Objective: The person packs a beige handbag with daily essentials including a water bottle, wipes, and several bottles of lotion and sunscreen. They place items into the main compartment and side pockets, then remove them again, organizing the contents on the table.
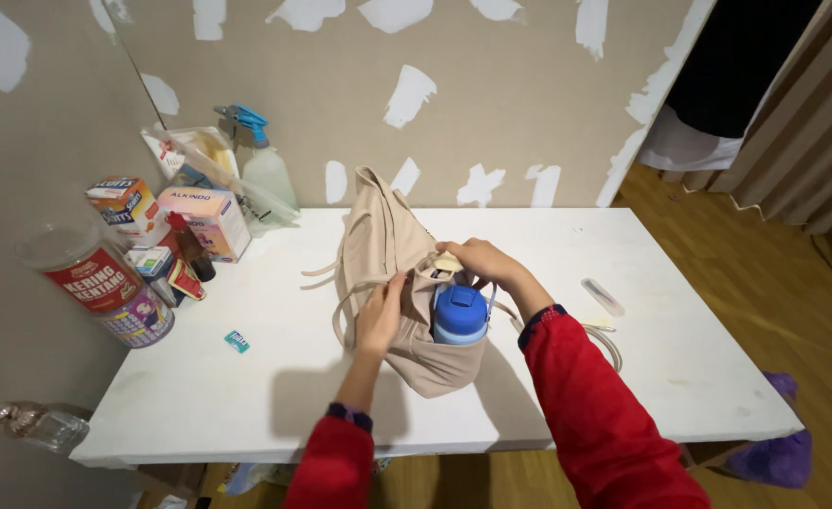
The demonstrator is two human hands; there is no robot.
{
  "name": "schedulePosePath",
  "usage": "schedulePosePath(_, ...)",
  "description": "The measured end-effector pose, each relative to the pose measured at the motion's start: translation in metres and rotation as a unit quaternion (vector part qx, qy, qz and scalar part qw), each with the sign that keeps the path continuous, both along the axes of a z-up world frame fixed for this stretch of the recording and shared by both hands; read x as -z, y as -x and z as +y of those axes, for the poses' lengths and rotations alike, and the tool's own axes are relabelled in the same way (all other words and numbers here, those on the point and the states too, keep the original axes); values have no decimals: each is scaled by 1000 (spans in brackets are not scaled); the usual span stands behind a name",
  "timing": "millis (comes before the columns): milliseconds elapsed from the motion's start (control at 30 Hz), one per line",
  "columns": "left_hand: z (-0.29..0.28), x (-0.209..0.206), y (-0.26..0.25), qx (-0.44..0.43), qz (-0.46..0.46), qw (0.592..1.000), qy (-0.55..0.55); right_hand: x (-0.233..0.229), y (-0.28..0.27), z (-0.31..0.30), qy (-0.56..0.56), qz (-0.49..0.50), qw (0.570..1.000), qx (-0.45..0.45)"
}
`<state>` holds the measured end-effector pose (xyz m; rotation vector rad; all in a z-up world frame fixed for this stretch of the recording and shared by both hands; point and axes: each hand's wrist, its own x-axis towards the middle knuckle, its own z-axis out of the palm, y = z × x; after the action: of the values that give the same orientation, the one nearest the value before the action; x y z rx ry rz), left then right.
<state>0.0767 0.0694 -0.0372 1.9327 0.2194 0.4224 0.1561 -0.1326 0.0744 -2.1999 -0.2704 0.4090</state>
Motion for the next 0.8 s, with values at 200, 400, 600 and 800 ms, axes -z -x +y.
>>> schedulePosePath(200, 6, -24, -36, 136, 207, 949, 195, -5, -3, 10, 63, 3, 996, -64)
schedulePosePath(400, 7, -22, -36, 228, 175, 930, 228, -26, -45, 30, 204, 0, 962, -182)
schedulePosePath(600, 3, 7, -36, 232, 95, 926, 280, -29, -88, 61, 395, -497, 747, -198)
schedulePosePath(800, 7, 0, -26, 212, 16, 946, 243, -11, -103, 90, 366, -495, 729, -301)
